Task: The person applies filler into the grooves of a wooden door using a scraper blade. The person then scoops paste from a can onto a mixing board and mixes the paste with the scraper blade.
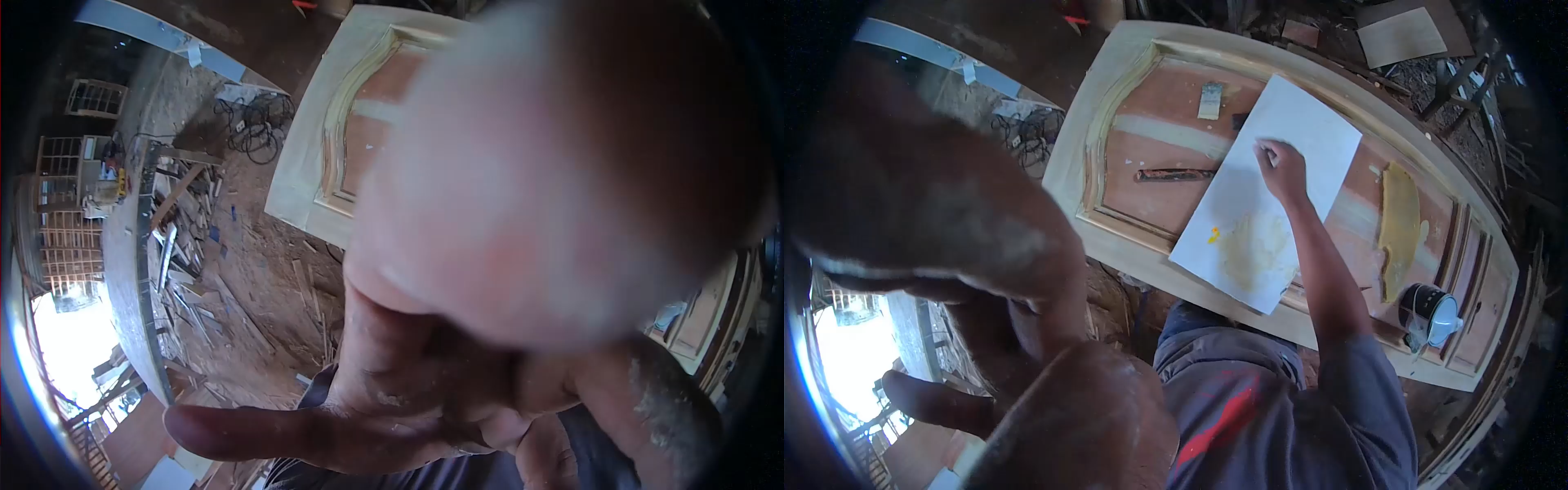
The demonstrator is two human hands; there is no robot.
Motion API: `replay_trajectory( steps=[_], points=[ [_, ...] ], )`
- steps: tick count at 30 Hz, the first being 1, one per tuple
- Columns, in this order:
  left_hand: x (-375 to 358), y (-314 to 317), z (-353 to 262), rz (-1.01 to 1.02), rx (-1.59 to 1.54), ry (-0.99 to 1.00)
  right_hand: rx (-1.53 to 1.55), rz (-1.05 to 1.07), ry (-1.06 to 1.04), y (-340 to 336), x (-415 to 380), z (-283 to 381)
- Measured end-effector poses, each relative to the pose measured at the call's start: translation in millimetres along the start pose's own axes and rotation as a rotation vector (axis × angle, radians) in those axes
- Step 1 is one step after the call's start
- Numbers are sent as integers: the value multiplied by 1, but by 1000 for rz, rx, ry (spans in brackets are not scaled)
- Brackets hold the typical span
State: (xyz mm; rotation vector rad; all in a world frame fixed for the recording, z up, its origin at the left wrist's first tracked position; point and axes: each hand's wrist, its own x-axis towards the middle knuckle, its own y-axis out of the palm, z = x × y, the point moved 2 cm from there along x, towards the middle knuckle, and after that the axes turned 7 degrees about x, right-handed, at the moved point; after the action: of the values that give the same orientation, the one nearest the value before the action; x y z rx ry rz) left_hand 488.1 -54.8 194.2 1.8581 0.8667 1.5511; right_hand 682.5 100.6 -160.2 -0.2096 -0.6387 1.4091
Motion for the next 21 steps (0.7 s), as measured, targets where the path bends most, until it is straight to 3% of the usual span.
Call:
replay_trajectory(
  steps=[6,9,10,17,20,21],
  points=[
    [21,-65,-55,-55,-17,32,-364,407,116,111,125,-25],
    [28,-90,-76,-89,-9,39,-585,426,-344,145,159,-43],
    [29,-97,-80,-100,4,40,-649,580,-210,150,166,-44],
    [39,-126,-109,-137,51,64,-792,643,-428,143,199,-35],
    [35,-141,-117,-208,171,40,-822,784,-279,129,210,-33],
    [29,-147,-121,-239,236,25,-620,713,-194,123,207,-30]
  ],
)
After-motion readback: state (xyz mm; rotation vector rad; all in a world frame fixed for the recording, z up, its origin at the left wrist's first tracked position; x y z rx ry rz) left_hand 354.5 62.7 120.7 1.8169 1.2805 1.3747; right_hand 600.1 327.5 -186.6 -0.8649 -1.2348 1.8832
